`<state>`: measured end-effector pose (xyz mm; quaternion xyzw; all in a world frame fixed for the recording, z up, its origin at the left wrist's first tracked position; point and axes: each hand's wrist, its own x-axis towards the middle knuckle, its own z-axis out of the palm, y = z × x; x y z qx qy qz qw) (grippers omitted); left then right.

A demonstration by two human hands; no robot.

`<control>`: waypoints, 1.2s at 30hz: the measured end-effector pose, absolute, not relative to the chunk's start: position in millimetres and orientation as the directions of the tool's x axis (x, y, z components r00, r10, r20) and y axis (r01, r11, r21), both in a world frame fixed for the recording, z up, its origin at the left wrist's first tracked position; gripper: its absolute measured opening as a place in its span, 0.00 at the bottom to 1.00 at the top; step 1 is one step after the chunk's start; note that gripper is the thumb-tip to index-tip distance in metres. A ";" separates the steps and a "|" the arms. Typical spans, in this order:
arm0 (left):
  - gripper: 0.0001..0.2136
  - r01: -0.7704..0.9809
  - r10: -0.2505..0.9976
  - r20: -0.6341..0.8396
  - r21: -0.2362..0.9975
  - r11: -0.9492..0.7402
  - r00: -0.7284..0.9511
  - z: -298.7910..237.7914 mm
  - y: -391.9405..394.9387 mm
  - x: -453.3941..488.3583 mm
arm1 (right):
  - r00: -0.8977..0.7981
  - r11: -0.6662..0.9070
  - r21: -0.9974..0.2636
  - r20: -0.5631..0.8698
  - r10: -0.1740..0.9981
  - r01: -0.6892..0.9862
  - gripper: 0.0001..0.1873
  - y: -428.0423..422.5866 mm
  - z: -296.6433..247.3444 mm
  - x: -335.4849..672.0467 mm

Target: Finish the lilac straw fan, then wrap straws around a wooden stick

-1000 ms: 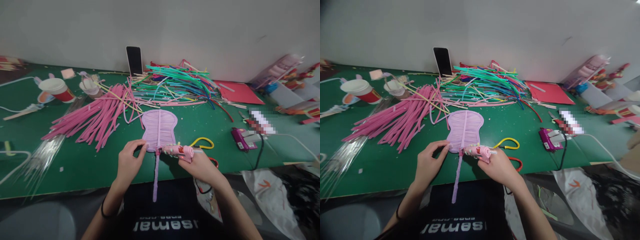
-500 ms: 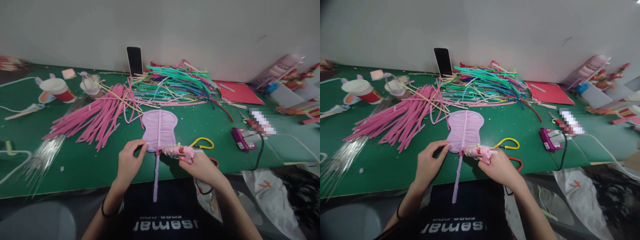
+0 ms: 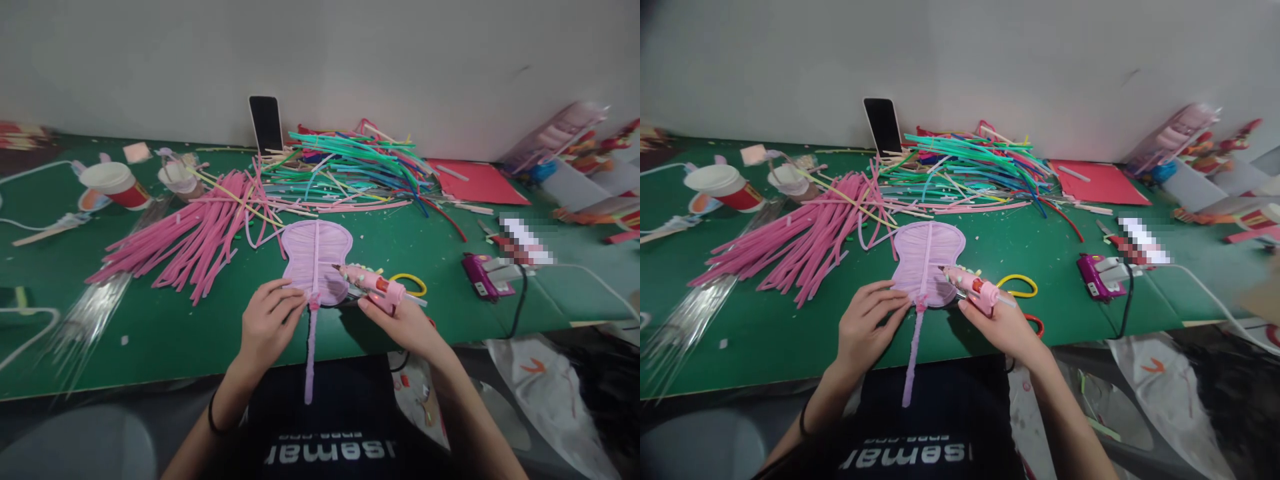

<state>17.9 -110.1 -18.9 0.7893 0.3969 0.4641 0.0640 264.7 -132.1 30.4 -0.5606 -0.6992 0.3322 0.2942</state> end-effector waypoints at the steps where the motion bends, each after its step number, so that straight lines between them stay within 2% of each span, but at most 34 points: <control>1: 0.09 0.572 0.674 0.680 0.442 -0.691 0.289 -19.4 -110.8 18.1 | -0.193 0.151 -0.797 0.043 0.980 0.585 0.21 -132.6 28.0 265.6; 8: 0.11 0.593 0.648 0.673 0.372 -0.714 0.357 -20.1 -110.9 19.1 | -0.223 0.151 -0.824 0.031 0.974 0.545 0.21 -134.0 24.2 264.1; 13: 0.12 0.599 0.643 0.666 0.353 -0.718 0.379 -18.3 -111.1 21.5 | -0.147 0.103 -0.802 0.019 0.989 0.589 0.20 -135.6 24.0 266.3; 19: 0.13 0.570 0.682 0.667 0.448 -0.688 0.300 -14.2 -110.2 22.2 | -0.151 0.105 -0.825 0.024 0.988 0.556 0.20 -134.8 24.4 266.8; 24: 0.11 0.618 0.816 0.553 0.586 -0.525 0.168 -13.6 -109.0 32.2 | -0.180 0.160 -0.829 0.072 0.981 0.536 0.21 -131.2 25.6 266.5; 28: 0.08 0.658 0.855 0.508 0.610 -0.441 0.103 -15.2 -111.0 37.7 | -0.162 0.143 -0.814 0.061 0.985 0.562 0.21 -131.5 27.3 267.8; 36: 0.03 0.618 0.884 0.455 0.665 -0.420 0.112 -13.0 -112.9 36.4 | -0.115 0.103 -0.781 0.040 0.993 0.616 0.20 -133.6 27.4 271.3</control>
